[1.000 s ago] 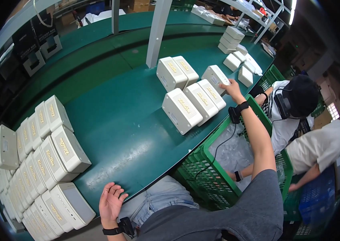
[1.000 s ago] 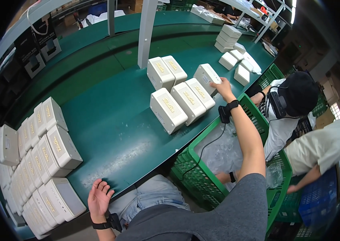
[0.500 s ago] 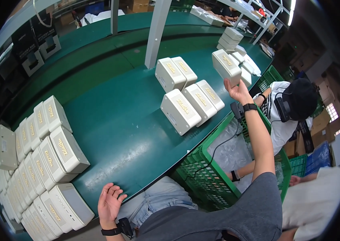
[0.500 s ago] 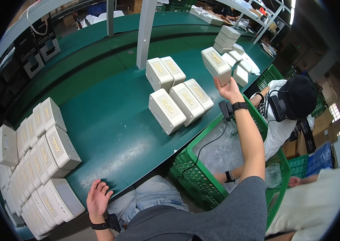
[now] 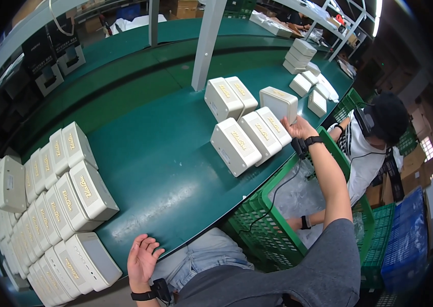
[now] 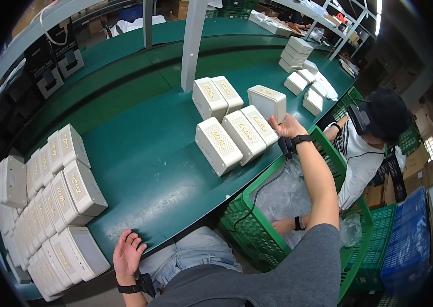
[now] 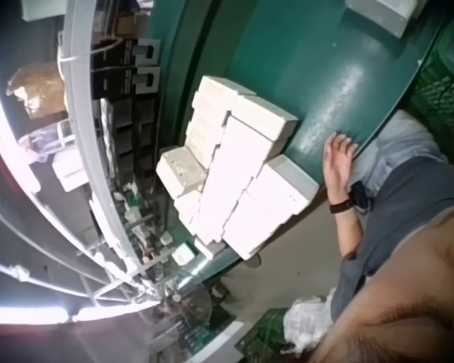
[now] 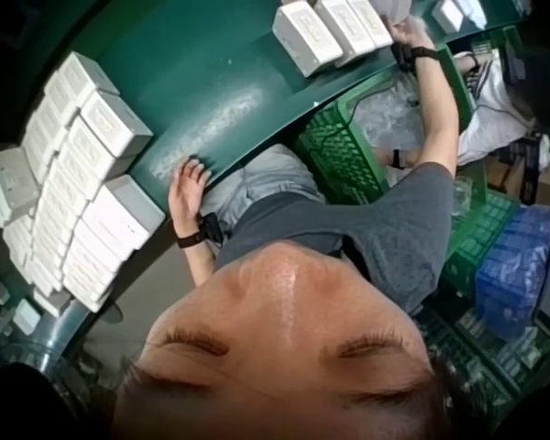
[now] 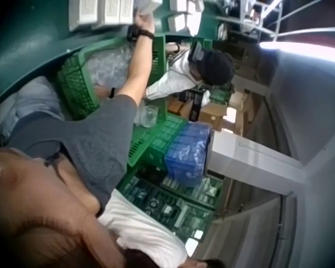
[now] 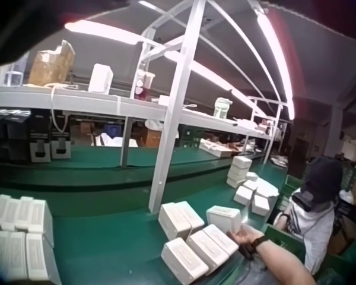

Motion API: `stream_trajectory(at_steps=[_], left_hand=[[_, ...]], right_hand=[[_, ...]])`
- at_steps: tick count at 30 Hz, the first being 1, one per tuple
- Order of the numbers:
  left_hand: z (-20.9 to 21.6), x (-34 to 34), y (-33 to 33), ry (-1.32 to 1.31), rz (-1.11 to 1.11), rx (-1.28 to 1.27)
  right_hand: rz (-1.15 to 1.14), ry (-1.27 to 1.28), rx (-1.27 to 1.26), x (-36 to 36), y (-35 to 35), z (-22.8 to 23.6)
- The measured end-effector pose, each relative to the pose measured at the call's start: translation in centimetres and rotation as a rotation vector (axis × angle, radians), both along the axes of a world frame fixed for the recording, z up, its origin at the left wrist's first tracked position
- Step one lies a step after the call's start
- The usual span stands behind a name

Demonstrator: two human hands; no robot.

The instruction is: The person picks up a speaker, turns it over to inspect it, and places it onto a stack before repeating the process with several more speakers. Finally, the person adjusts a strap on their wrist.

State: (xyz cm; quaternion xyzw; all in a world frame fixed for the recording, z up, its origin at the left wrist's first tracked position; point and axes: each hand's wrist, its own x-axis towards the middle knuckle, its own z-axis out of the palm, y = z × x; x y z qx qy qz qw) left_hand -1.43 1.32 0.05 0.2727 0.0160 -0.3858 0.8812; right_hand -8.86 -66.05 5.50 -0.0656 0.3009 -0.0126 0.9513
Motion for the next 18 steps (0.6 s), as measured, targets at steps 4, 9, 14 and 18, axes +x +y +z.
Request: stream_trajectory(at_steps=[4,9,14,18], left_hand=[[-0.1,0.0,0.0,-0.005,0.017,0.006],[0.1,0.6,-0.3,-0.018,-0.023,-0.049],[-0.6,0.8,0.1,-0.025,-0.076,-0.146],[-1.1,0.1,1.1,-0.046,-0.014,-0.193]], right_hand=[[-0.136,0.104,-0.213,0.8,1.5,0.3],[0.181,-0.012,-0.446,-3.2,-2.6,-0.7],[0.251,-0.075,-0.677,-4.7,0.6,0.9],[0.424,0.476,-1.186,-1.9,3.7,3.5]])
